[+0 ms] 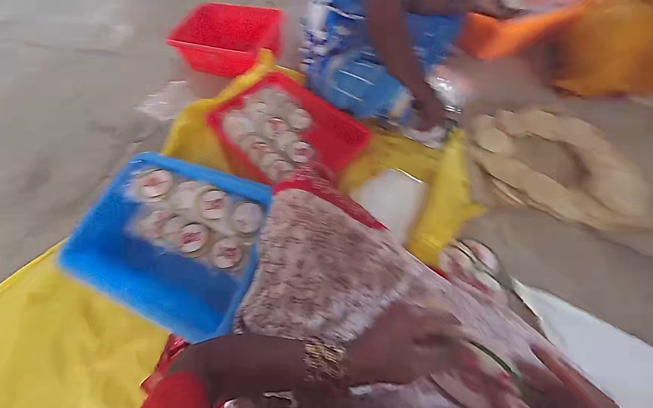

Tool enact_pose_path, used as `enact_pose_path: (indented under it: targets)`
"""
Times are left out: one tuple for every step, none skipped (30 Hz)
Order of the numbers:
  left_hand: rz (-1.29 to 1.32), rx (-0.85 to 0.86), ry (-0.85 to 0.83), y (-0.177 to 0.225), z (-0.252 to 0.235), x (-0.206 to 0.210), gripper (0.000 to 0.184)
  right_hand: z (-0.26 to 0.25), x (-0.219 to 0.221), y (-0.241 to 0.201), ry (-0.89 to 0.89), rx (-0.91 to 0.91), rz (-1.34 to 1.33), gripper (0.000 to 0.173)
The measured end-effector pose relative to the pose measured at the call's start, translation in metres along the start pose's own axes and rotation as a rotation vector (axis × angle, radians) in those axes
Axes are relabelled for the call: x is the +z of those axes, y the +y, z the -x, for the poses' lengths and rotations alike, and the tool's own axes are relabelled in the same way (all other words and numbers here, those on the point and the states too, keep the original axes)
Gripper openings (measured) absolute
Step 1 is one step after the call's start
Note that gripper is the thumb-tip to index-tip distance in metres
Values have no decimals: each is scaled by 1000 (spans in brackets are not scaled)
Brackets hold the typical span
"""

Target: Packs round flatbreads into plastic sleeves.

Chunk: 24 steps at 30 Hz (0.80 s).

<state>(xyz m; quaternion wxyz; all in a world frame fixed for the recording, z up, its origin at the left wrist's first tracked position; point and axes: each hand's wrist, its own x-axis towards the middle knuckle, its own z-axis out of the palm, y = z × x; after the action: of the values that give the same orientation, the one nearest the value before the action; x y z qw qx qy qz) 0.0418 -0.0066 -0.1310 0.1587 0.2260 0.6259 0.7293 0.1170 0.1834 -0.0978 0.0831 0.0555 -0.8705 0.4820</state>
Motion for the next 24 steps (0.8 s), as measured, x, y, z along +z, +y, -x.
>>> enact_pose_path:
  targets:
    - [52, -22, -33, -2, -2, 1, 23, 1, -1, 0, 39, -8, 11, 50]
    - [91, -34, -57, -5, -3, 3, 22, 3, 1, 0, 90, -23, 13, 37]
    - [114, -32, -73, -8, -5, 5, 23, 3, 4, 1, 129, -53, 15, 25]
    - [133, -28, -87, -12, -5, 6, 24, 3, 7, 3, 143, -80, 23, 17]
    - [150, -28, -96, -15, -4, 8, 24, 5, 10, 6, 147, -97, 31, 14]
    - [165, -34, -106, -17, -4, 8, 23, 7, 11, 9, 130, -96, 37, 14]
    - [186, -45, -107, -19, -4, 8, 23, 9, 10, 12, 94, -80, 27, 15]
    - [226, -56, -104, -21, -4, 8, 22, 11, 8, 13, 57, -55, -6, 18]
    - [269, -68, -96, -22, -4, 8, 21, 11, 6, 14, 40, -32, -56, 21]
    - [308, -81, -79, -22, -4, 9, 21, 13, 3, 14, 47, -8, -112, 27]
    - [338, -89, -57, -21, -4, 10, 21, 14, 1, 14, 72, 21, -150, 32]
    - [357, -83, -33, -19, -5, 10, 22, 15, -2, 13, 105, 45, -154, 36]
    - [374, -63, -18, -17, -7, 9, 22, 15, -4, 14, 136, 55, -142, 37]
    - [380, -33, -10, -15, -9, 8, 22, 16, -6, 15, 164, 50, -127, 32]
    - [380, -4, -9, -12, -12, 7, 22, 16, -6, 16, 192, 33, -104, 22]
    - [376, 24, -15, -9, -14, 7, 23, 16, -6, 17, 224, 13, -78, 13]
    - [372, 52, -29, -6, -16, 7, 24, 16, -6, 16, 251, -12, -57, 8]
    - [363, 82, -48, -2, -16, 7, 27, 16, -7, 14, 267, -41, -41, 6]
    - [338, 117, -70, 3, -16, 8, 31, 16, -9, 12, 280, -72, -20, 5]
    - [295, 158, -88, 9, -16, 8, 36, 15, -13, 7, 291, -100, 8, 5]
    - [244, 206, -101, 15, -15, 8, 40, 15, -17, 2, 299, -118, 43, 7]
    - [200, 257, -115, 20, -14, 9, 42, 14, -21, -3, 312, -131, 72, 8]
    - [168, 294, -127, 21, -14, 9, 42, 14, -22, -6, 320, -140, 95, 8]
    - [145, 313, -132, 17, -15, 9, 43, 13, -20, -4, 327, -142, 107, 9]
